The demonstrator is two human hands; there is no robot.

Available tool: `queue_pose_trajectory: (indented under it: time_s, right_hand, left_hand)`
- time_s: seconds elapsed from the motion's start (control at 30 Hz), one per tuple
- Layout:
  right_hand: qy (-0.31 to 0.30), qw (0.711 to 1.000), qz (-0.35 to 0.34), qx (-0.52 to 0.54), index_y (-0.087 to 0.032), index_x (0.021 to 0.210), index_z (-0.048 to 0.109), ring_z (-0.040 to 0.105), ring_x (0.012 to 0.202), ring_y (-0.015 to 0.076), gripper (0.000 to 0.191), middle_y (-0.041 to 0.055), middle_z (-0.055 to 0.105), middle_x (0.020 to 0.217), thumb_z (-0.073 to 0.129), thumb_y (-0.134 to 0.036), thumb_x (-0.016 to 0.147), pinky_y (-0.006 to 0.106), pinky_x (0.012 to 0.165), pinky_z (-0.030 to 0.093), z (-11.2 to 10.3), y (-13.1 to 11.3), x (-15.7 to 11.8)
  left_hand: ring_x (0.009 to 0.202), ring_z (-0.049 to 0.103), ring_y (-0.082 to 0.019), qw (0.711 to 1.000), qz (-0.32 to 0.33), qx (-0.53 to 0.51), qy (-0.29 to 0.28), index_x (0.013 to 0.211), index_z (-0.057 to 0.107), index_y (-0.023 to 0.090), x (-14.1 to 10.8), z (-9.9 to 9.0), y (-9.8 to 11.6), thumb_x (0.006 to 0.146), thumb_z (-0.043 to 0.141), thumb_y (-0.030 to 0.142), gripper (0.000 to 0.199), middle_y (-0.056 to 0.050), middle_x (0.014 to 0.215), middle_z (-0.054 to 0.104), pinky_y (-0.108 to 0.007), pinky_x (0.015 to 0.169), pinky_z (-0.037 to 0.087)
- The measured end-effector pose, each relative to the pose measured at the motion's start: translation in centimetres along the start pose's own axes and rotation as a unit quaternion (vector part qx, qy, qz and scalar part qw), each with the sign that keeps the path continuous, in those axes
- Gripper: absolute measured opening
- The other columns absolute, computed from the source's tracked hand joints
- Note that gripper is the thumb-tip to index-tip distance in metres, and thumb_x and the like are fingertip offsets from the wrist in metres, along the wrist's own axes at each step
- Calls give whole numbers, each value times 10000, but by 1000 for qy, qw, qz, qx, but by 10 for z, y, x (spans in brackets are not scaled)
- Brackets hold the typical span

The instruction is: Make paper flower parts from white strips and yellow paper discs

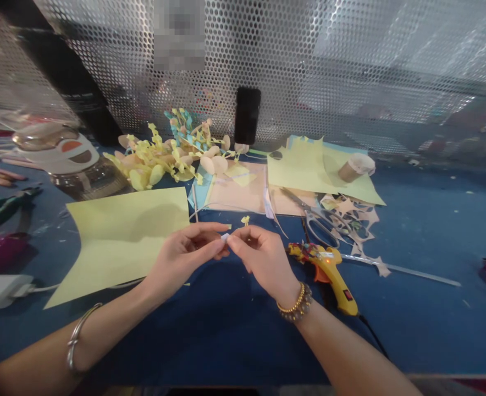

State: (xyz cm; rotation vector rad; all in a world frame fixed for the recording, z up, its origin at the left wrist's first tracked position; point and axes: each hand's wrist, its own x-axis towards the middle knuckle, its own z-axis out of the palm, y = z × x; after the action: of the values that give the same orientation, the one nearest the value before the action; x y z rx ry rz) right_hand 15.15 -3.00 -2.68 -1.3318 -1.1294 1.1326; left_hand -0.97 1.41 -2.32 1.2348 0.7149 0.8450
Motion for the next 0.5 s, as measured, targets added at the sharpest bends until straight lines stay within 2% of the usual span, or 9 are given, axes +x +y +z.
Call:
queue_pose_trajectory:
  time_s: [0.23,0.5]
  right_hand:
    - [-34,995,33,84,-174,737,649,338,382,20,217,-87,458,493,682,-373,819,182,386,229,1,-2,-1]
    - [-61,990,34,122,-196,846,699,367,382,17,180,-81,469,515,666,-373,839,170,372,240,1,-1,-3]
  left_hand:
    - [708,686,-93,997,47,63,0,949,731,222,1,-2,1,786,709,202,166,10,767,737,-162,677,561]
    - [683,695,-108,995,27,84,43,912,732,205,1,-3,5,788,701,212,128,-3,756,750,-167,642,570]
